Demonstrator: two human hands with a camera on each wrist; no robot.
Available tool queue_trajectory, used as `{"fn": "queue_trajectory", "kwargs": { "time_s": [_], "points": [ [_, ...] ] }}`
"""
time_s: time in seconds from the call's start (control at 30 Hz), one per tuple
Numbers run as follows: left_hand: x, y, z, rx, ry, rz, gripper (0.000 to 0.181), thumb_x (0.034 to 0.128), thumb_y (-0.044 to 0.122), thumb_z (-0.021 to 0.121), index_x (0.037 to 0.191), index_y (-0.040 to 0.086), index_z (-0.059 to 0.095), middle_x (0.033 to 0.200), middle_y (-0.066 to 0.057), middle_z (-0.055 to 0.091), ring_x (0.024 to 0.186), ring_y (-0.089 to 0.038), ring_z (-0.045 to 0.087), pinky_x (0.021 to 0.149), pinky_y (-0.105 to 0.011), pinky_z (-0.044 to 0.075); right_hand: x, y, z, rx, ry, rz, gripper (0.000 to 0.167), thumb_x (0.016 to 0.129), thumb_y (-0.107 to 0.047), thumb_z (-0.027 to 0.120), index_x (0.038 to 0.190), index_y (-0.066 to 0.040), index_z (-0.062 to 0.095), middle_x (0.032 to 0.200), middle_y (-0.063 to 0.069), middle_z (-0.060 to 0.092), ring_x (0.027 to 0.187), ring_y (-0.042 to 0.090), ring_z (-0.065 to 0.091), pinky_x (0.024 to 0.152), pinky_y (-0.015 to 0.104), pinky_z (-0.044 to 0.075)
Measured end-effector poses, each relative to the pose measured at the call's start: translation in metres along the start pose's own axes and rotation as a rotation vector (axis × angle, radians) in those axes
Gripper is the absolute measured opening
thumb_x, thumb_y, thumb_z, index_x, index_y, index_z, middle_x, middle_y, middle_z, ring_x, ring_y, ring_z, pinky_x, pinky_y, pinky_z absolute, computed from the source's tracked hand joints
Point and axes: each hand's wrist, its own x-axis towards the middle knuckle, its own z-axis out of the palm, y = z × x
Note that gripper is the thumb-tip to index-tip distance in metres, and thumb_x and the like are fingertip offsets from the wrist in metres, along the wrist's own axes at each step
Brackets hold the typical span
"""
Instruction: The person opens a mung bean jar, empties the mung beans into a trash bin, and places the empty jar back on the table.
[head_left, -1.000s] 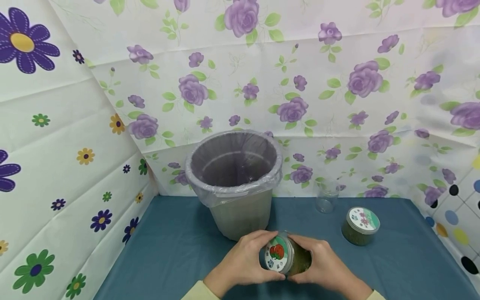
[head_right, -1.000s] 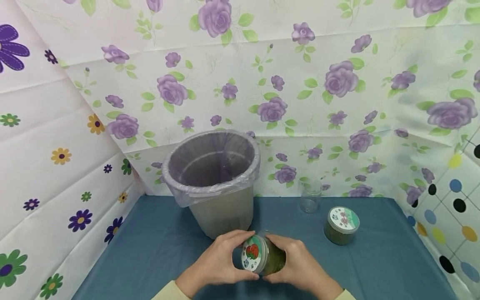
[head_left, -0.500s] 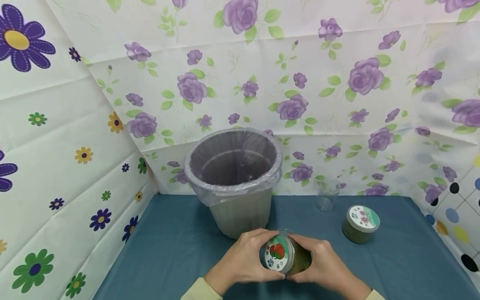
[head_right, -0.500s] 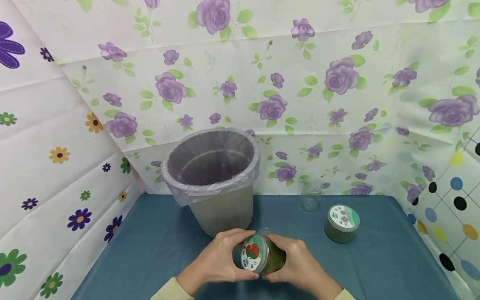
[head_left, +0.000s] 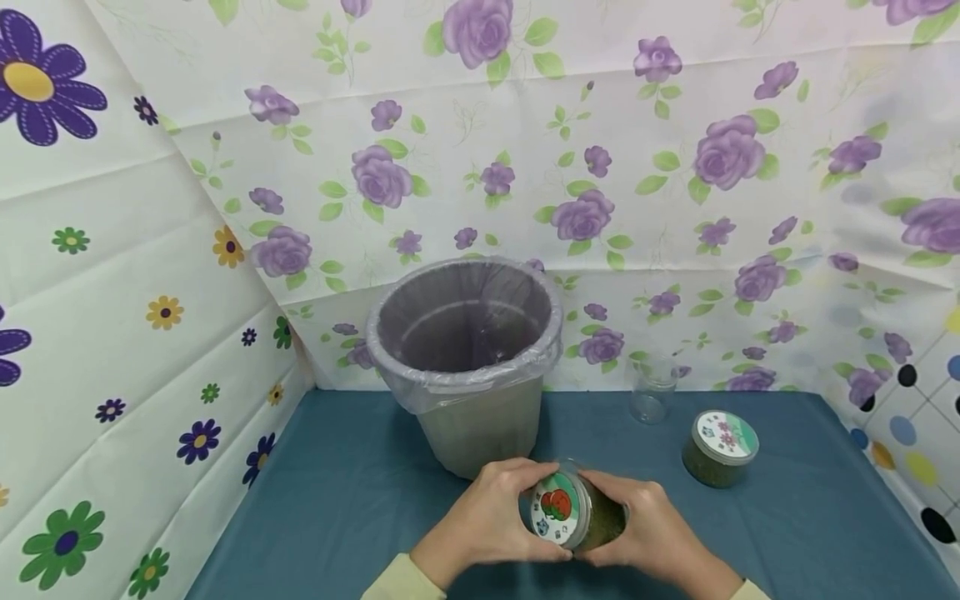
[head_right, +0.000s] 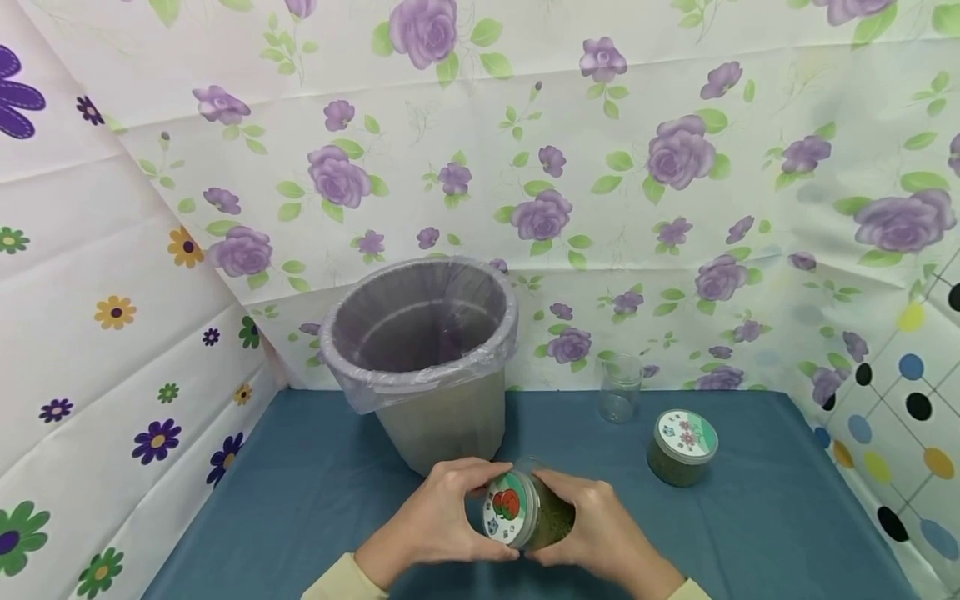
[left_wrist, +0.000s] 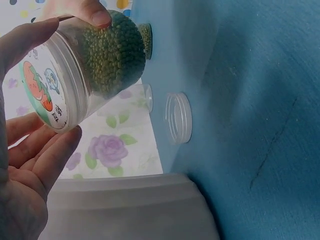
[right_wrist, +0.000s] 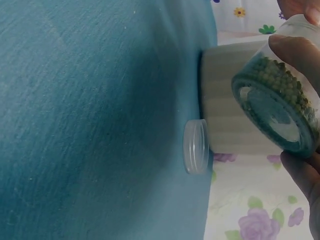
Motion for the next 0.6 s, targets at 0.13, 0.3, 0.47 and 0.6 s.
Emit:
{"fn": "queue_trajectory", "kwargs": {
  "time_s": [0.13, 0.3, 0.47, 0.6],
  "points": [
    [0.0002, 0.0015, 0.0032, -0.084, 0.039, -0.054, 0.078, 0.065, 0.057, 0.077, 0.13, 0.021, 0.054, 0.107, 0.01, 0.062, 0.089, 0.002, 0.06, 0.072, -0.012, 0.051, 0.0001, -0.001, 0.0007, -0.054, 0.052, -0.018, 0.084, 0.057, -0.063, 0.077, 0.129, -0.027, 0.055, 0.123, -0.008, 0.062, 0.101, 0.009, 0.065, 0.075, 0.021, 0.054],
    [0.0021, 0.0067, 0.0092, -0.201, 0.132, -0.274, 0.063, 0.0639, 0.059, 0.076, 0.115, 0.024, 0.063, 0.092, 0.011, 0.066, 0.072, -0.002, 0.064, 0.06, -0.018, 0.053, 0.0056, -0.005, 0.001, -0.15, 0.107, -0.024, 0.086, 0.057, -0.06, 0.079, 0.131, -0.023, 0.055, 0.126, -0.006, 0.061, 0.105, 0.012, 0.065, 0.076, 0.021, 0.054],
    [0.0061, 0.0102, 0.0096, -0.242, 0.105, -0.419, 0.061, 0.0619, 0.064, 0.074, 0.111, 0.031, 0.062, 0.093, 0.013, 0.066, 0.075, -0.004, 0.064, 0.061, -0.02, 0.052, 0.0085, -0.0045, -0.0022, -0.111, 0.068, 0.05, 0.089, 0.055, -0.055, 0.083, 0.132, -0.025, 0.052, 0.129, -0.006, 0.059, 0.108, 0.012, 0.063, 0.077, 0.019, 0.053],
    [0.006, 0.0082, 0.0034, -0.287, 0.025, -0.364, 0.083, 0.0615, 0.056, 0.08, 0.133, 0.033, 0.045, 0.125, 0.009, 0.055, 0.107, -0.008, 0.059, 0.078, -0.02, 0.053, 0.0091, -0.0031, -0.008, -0.056, 0.061, 0.112, 0.09, 0.053, -0.057, 0.083, 0.132, -0.027, 0.052, 0.128, -0.006, 0.059, 0.107, 0.012, 0.063, 0.075, 0.018, 0.053]
  ]
}}
